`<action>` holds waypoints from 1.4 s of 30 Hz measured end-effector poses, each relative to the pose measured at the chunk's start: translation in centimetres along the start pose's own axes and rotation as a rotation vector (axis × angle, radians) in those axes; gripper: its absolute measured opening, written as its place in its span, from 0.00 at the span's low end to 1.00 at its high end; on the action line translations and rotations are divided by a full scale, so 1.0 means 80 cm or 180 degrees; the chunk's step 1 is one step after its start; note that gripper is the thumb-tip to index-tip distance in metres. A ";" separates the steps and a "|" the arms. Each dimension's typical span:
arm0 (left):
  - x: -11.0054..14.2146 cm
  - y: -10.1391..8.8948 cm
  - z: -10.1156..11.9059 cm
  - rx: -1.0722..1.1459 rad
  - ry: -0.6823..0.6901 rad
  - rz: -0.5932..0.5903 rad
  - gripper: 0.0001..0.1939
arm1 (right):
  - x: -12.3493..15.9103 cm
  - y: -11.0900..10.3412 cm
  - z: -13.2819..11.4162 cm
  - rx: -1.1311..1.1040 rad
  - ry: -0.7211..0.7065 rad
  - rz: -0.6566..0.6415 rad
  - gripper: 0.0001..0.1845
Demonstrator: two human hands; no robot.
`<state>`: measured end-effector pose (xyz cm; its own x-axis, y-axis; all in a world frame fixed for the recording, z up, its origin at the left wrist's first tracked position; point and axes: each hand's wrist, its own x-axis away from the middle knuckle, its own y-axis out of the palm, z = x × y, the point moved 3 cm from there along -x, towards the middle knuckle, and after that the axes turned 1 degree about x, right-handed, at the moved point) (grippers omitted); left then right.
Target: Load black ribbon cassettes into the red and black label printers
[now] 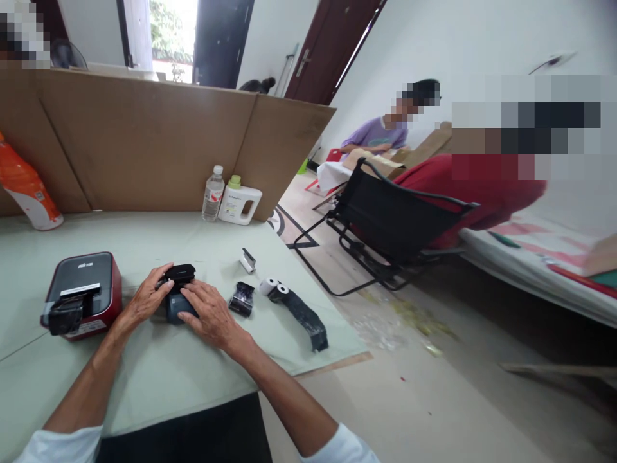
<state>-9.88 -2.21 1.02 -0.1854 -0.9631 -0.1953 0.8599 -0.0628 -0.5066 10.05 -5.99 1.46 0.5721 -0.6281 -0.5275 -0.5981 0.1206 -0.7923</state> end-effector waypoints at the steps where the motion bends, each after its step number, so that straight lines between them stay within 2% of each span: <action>1: 0.000 0.000 0.000 -0.0018 0.0017 -0.0001 0.31 | 0.002 -0.003 0.000 -0.0024 -0.0006 0.0078 0.24; 7: -0.002 -0.003 0.000 -0.0046 0.0019 -0.0038 0.33 | 0.026 -0.030 0.016 0.0112 0.0276 0.0487 0.16; 12: -0.005 -0.006 0.001 -0.0150 0.0050 0.0021 0.33 | 0.049 -0.062 0.066 0.0511 0.1035 0.1068 0.16; 14: -0.006 -0.006 0.004 -0.0194 0.0039 -0.0005 0.33 | 0.049 -0.077 0.089 0.0710 0.1417 0.1146 0.19; 17: -0.006 -0.007 0.009 -0.0223 0.0011 -0.0042 0.34 | 0.033 -0.098 0.122 0.0949 0.1993 0.0915 0.27; 20: -0.005 -0.007 0.009 -0.0176 -0.0002 -0.0010 0.33 | 0.009 -0.112 0.155 0.0979 0.2658 0.0198 0.29; 23: -0.005 -0.006 0.004 -0.0119 0.0046 0.0061 0.32 | -0.012 -0.117 0.181 0.0816 0.3142 -0.0479 0.19; 27: -0.006 -0.003 -0.006 -0.0085 0.0119 0.0116 0.32 | -0.025 -0.110 0.200 0.0664 0.3241 -0.0512 0.04; 34: -0.006 0.000 -0.007 -0.0096 0.0141 0.0161 0.30 | -0.016 -0.110 0.197 -0.0210 0.3093 0.0044 0.11; 37: -0.005 0.001 -0.004 -0.0099 0.0102 0.0127 0.30 | -0.009 -0.111 0.177 -0.0869 0.2931 0.0178 0.15; 42: -0.003 0.001 0.003 -0.0104 0.0058 0.0084 0.30 | 0.004 -0.103 0.127 -0.1994 0.2631 0.0180 0.20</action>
<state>-9.65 -2.09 1.24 -0.1717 -0.9593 -0.2241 0.8486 -0.0285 -0.5282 20.82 0.61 4.70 0.1123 -0.9937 0.0033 -0.9319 -0.1065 -0.3469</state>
